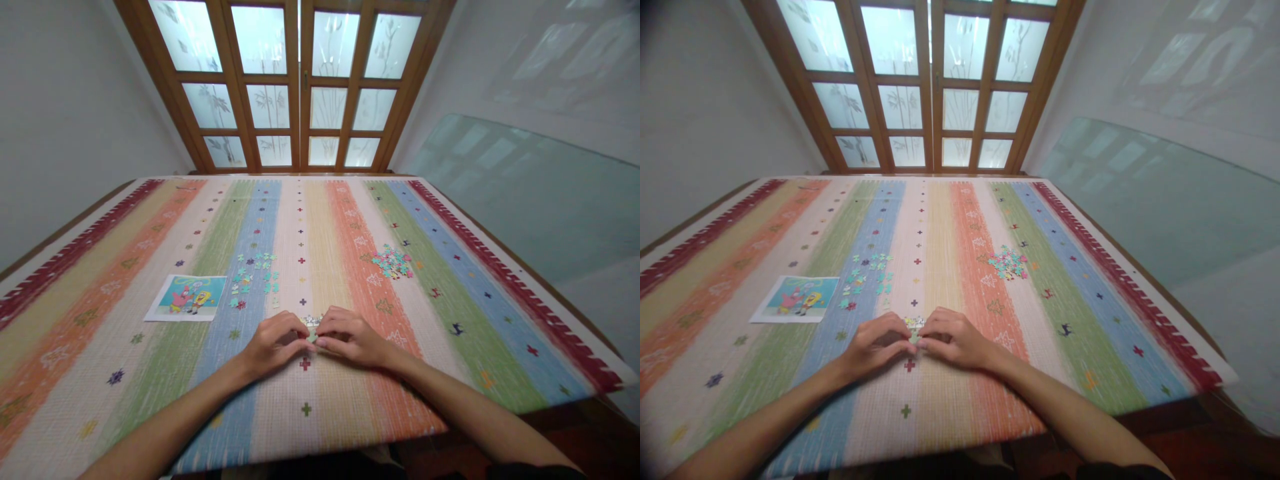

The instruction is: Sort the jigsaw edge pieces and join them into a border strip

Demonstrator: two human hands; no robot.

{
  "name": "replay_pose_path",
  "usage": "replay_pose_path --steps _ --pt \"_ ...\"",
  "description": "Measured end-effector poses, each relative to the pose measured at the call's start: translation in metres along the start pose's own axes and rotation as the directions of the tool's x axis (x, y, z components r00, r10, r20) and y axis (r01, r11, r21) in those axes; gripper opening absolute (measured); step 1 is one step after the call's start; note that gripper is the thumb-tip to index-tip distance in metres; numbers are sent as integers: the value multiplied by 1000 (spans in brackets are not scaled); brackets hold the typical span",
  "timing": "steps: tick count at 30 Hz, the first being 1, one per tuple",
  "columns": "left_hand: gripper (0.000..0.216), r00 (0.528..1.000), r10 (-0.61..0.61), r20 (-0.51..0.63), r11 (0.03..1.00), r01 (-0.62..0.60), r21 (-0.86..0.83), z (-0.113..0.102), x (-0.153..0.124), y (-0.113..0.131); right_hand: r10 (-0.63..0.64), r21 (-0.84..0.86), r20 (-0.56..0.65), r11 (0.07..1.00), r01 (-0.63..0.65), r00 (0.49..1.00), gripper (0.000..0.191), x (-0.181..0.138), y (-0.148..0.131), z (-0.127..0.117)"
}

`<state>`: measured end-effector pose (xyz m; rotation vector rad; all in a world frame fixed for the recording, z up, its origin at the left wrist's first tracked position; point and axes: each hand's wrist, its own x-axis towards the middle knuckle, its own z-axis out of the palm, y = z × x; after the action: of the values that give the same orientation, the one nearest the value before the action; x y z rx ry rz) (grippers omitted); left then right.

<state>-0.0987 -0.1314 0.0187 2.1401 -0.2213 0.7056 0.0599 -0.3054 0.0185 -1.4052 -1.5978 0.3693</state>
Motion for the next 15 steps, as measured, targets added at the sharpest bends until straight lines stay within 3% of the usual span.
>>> replay_pose_path --steps 5,11,15 --pt "15 995 100 10 990 -100 95 2 0 0 168 92 14 981 -168 986 21 1 0 -6" --pt "4 967 235 104 884 -257 390 -13 5 -11 332 39 -27 943 -331 943 23 0 18 -36" --pt "19 942 293 166 806 -337 486 -21 4 -16 372 -50 -51 926 -375 927 18 -3 32 -50"
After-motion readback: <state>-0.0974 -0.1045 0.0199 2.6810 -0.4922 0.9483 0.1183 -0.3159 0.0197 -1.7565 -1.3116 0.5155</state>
